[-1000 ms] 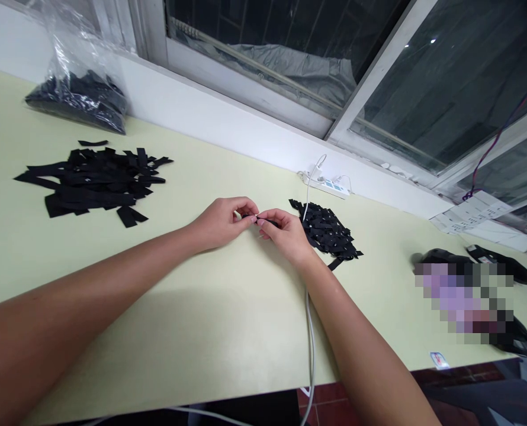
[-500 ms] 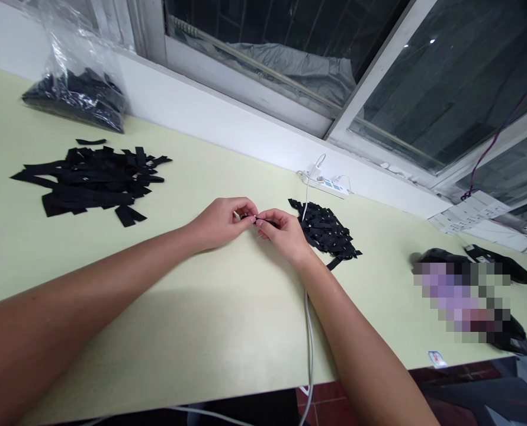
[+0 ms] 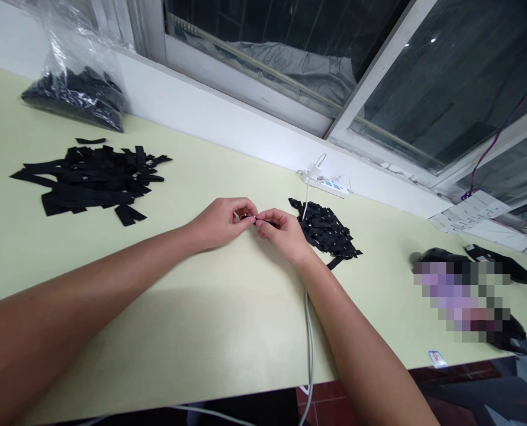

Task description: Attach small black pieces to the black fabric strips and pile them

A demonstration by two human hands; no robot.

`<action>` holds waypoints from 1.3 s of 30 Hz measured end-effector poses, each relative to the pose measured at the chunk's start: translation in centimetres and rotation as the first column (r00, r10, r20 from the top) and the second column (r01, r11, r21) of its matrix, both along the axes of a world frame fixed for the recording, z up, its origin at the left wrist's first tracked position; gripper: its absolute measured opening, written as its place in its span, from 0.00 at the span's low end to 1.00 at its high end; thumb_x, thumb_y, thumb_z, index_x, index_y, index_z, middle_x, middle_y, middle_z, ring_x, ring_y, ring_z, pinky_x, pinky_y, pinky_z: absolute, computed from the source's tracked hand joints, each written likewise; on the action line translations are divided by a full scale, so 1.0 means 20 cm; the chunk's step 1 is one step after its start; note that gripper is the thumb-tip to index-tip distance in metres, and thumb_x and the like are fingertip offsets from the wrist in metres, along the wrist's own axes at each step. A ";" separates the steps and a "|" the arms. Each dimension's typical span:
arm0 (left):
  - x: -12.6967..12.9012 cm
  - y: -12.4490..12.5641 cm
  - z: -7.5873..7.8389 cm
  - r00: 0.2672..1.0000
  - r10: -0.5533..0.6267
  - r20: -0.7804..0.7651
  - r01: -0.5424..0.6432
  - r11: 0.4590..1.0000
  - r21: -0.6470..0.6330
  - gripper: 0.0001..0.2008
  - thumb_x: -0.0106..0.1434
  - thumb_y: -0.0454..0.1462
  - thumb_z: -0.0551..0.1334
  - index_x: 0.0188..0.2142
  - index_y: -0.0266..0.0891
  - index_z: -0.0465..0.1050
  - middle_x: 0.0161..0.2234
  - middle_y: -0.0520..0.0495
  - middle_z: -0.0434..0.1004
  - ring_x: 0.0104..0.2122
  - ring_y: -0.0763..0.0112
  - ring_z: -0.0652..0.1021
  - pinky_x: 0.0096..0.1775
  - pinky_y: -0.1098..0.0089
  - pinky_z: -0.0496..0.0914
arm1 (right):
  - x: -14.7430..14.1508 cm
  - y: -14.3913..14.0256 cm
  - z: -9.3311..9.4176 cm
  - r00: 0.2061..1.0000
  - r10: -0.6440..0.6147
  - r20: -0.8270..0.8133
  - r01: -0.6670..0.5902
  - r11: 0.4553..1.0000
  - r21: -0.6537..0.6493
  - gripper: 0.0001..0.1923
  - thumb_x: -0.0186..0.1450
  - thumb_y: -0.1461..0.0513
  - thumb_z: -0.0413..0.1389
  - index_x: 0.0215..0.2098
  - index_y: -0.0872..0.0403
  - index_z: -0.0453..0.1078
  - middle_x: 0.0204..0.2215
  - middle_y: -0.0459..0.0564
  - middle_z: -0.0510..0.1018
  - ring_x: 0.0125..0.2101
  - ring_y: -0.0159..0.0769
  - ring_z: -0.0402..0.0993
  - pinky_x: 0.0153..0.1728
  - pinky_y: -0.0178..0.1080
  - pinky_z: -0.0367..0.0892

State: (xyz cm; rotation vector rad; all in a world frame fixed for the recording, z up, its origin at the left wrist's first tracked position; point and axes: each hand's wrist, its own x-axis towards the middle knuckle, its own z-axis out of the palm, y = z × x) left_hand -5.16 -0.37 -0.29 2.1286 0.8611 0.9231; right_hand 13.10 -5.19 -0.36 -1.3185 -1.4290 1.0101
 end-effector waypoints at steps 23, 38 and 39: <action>0.00 0.00 0.00 1.000 0.015 -0.022 -0.015 1.000 -0.012 0.08 0.63 0.40 0.60 0.38 0.41 0.77 0.34 0.51 0.80 0.33 0.70 0.75 0.36 0.68 0.67 | 0.00 0.00 -0.01 1.000 0.002 -0.007 -0.002 1.000 -0.013 0.10 0.57 0.57 0.63 0.35 0.53 0.75 0.28 0.45 0.77 0.29 0.30 0.72 0.34 0.36 0.69; 0.00 0.00 0.00 1.000 0.009 -0.018 -0.010 1.000 -0.009 0.08 0.63 0.40 0.61 0.38 0.41 0.77 0.34 0.51 0.79 0.33 0.71 0.75 0.35 0.69 0.66 | 0.00 0.00 -0.01 1.000 0.002 -0.022 -0.003 1.000 -0.026 0.11 0.56 0.57 0.64 0.34 0.54 0.75 0.28 0.44 0.77 0.28 0.30 0.71 0.34 0.36 0.68; 0.00 0.00 0.00 1.000 0.009 -0.018 -0.009 1.000 -0.009 0.08 0.63 0.40 0.61 0.38 0.41 0.77 0.34 0.51 0.79 0.33 0.70 0.75 0.35 0.69 0.66 | 0.00 0.00 -0.01 1.000 0.003 -0.022 -0.004 1.000 -0.026 0.11 0.56 0.57 0.64 0.34 0.54 0.75 0.28 0.44 0.77 0.28 0.30 0.71 0.34 0.36 0.68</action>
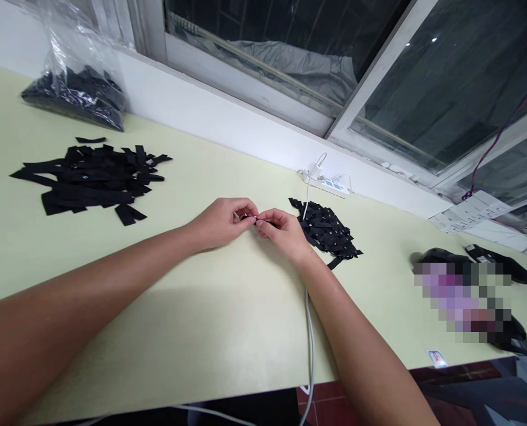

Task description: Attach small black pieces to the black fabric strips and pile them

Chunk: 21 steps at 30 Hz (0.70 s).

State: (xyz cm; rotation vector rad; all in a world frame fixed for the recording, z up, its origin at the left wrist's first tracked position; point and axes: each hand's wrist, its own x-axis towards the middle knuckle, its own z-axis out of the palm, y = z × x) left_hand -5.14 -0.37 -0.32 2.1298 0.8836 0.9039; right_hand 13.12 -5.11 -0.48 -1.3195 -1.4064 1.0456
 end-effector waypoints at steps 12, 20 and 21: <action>0.00 0.00 -0.01 0.998 0.015 0.055 -0.013 0.999 -0.030 0.08 0.63 0.40 0.61 0.38 0.40 0.77 0.35 0.50 0.80 0.34 0.70 0.76 0.37 0.69 0.68 | 0.01 0.01 -0.01 0.999 -0.045 -0.009 0.046 0.999 0.019 0.10 0.58 0.56 0.62 0.34 0.53 0.74 0.28 0.45 0.76 0.27 0.31 0.72 0.32 0.37 0.70; 0.00 0.02 -0.03 0.994 0.037 0.099 -0.029 0.997 -0.076 0.07 0.62 0.36 0.60 0.39 0.40 0.76 0.35 0.49 0.80 0.35 0.69 0.78 0.39 0.68 0.70 | 0.05 -0.01 0.03 0.991 -0.134 0.025 0.134 0.991 -0.018 0.12 0.56 0.55 0.63 0.36 0.52 0.75 0.29 0.45 0.76 0.27 0.32 0.73 0.32 0.38 0.71; 0.00 0.02 -0.04 0.993 0.040 0.108 -0.031 0.996 -0.085 0.08 0.62 0.36 0.60 0.39 0.40 0.76 0.35 0.49 0.80 0.35 0.69 0.78 0.39 0.68 0.70 | 0.06 -0.01 0.03 0.990 -0.140 0.027 0.140 0.990 -0.020 0.13 0.56 0.55 0.63 0.37 0.52 0.75 0.29 0.45 0.76 0.27 0.33 0.73 0.32 0.38 0.72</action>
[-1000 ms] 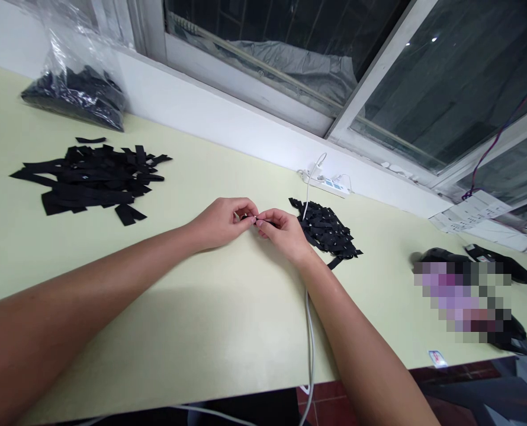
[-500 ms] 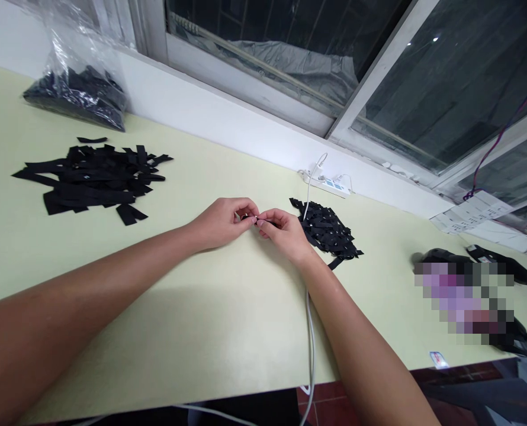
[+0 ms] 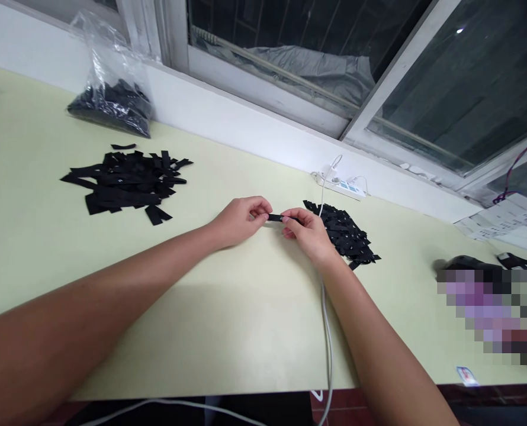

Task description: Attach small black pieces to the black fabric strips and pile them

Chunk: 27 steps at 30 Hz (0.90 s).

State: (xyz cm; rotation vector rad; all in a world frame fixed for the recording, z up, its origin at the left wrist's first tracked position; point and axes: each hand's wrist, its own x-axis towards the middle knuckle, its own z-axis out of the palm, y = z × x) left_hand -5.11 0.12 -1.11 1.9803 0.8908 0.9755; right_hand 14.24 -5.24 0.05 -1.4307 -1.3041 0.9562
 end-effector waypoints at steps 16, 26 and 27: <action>0.03 -0.01 -0.02 0.986 -0.095 0.138 0.109 0.989 -0.096 0.11 0.61 0.41 0.65 0.41 0.39 0.76 0.41 0.45 0.81 0.41 0.65 0.79 0.45 0.63 0.72 | -0.02 -0.01 -0.01 0.982 0.172 -0.077 -0.170 0.985 0.038 0.19 0.54 0.56 0.67 0.42 0.53 0.72 0.33 0.47 0.80 0.32 0.33 0.75 0.37 0.40 0.74; 0.02 0.01 -0.02 0.976 -0.082 0.201 0.117 0.978 -0.171 0.11 0.60 0.39 0.66 0.41 0.37 0.76 0.40 0.44 0.80 0.40 0.66 0.79 0.47 0.62 0.73 | 0.01 -0.01 0.02 0.990 0.048 -0.129 -0.048 0.999 -0.001 0.17 0.53 0.58 0.65 0.40 0.53 0.74 0.34 0.46 0.77 0.33 0.33 0.75 0.35 0.39 0.73; 0.02 0.01 -0.02 0.974 -0.094 0.206 0.131 0.976 -0.176 0.11 0.60 0.39 0.66 0.41 0.37 0.76 0.40 0.44 0.80 0.40 0.66 0.79 0.47 0.62 0.73 | 0.01 -0.01 0.02 0.990 0.042 -0.138 -0.043 0.999 -0.005 0.17 0.53 0.57 0.65 0.40 0.53 0.74 0.34 0.46 0.77 0.33 0.33 0.75 0.35 0.38 0.73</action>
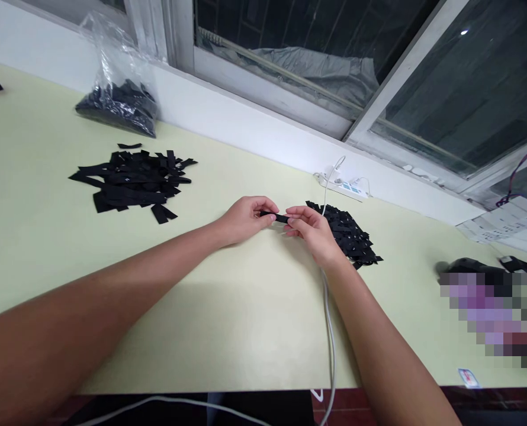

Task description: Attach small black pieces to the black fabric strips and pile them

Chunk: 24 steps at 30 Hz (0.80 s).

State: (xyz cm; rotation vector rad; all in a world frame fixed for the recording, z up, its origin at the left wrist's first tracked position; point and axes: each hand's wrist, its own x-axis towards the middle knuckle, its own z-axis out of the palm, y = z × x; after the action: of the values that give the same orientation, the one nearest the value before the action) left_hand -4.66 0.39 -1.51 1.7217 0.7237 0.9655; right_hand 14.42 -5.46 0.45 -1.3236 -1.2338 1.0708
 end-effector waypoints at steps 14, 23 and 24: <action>-0.01 0.00 0.00 0.999 0.019 -0.043 -0.022 0.998 -0.066 0.14 0.61 0.43 0.67 0.43 0.37 0.74 0.37 0.44 0.77 0.37 0.68 0.77 0.41 0.63 0.74 | 0.35 0.00 0.13 0.733 -0.423 0.532 0.424 0.897 0.128 0.13 0.53 0.56 0.63 0.35 0.53 0.76 0.30 0.49 0.80 0.27 0.34 0.71 0.31 0.39 0.65; -0.01 -0.02 0.02 0.993 -0.005 -0.119 -0.002 0.998 -0.061 0.13 0.62 0.42 0.65 0.43 0.38 0.74 0.40 0.42 0.77 0.39 0.66 0.78 0.44 0.62 0.73 | 0.55 -0.03 0.13 0.539 -0.500 0.678 0.573 0.808 0.140 0.14 0.51 0.56 0.62 0.34 0.54 0.77 0.32 0.53 0.81 0.31 0.40 0.75 0.33 0.42 0.67; -0.01 -0.01 0.02 0.992 -0.003 -0.126 -0.004 0.999 -0.051 0.13 0.62 0.42 0.65 0.43 0.38 0.74 0.40 0.42 0.77 0.39 0.66 0.78 0.44 0.61 0.73 | 0.56 -0.03 0.12 0.525 -0.512 0.680 0.586 0.797 0.147 0.14 0.51 0.57 0.62 0.34 0.54 0.77 0.33 0.54 0.81 0.31 0.41 0.75 0.33 0.42 0.67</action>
State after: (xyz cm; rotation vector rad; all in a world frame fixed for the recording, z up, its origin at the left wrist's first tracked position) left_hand -4.94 0.11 -1.15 1.7492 0.8239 0.8365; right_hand 25.54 -5.98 2.88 -2.1345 -1.1228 0.1324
